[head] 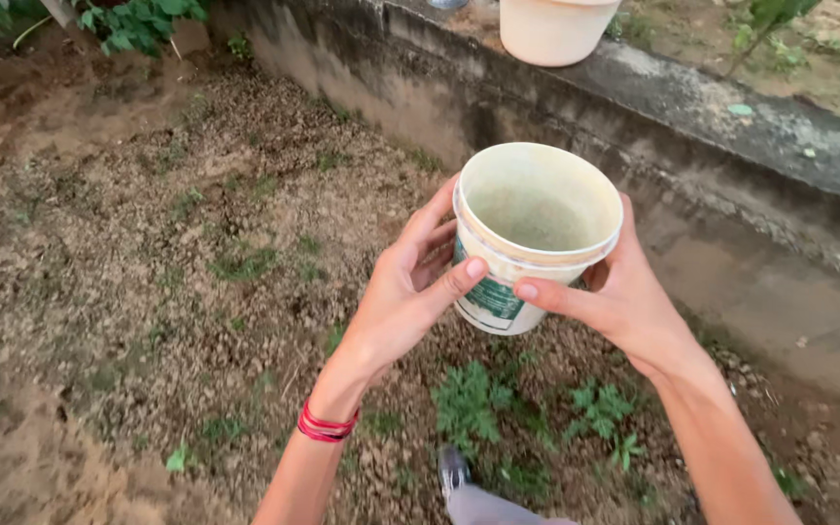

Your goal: The person pours water from a container onto the base of a young tree and then packs the wet soil around the trunk by hand.

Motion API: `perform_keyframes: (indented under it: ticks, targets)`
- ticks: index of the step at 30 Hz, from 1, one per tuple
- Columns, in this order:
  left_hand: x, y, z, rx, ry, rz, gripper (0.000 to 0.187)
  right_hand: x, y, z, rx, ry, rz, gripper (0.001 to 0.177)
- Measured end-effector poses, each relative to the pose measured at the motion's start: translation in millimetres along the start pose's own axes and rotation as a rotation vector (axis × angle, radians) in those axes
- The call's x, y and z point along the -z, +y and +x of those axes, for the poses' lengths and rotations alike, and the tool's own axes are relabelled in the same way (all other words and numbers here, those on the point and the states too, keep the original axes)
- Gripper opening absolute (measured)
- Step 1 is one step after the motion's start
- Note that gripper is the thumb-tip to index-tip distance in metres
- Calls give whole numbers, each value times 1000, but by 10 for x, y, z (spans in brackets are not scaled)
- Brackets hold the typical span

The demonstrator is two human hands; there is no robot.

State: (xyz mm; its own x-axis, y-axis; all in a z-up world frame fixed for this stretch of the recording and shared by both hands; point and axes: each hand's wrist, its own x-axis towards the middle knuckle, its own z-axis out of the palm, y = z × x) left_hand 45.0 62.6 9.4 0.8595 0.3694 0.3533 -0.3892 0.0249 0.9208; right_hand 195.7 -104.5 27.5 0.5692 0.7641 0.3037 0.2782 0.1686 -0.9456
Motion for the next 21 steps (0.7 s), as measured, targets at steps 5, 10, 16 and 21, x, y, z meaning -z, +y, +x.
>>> perform_keyframes:
  ticks: [5,10,16,21]
  targets:
    - [439,-154,741,-38,21,46,80,-6,213,861,-17,-16,-9,106]
    - [874,-296,1293,-10,30,9,81,-57,432,1545,-14,-28,-66,107]
    - [1425,-502,2072,-1,-27,-41,81,-136,715,2346,-63,28,-30,110]
    - [1890,-722,2860,39,-106,-72,81,-133,933,3057,-62,112,-43,110]
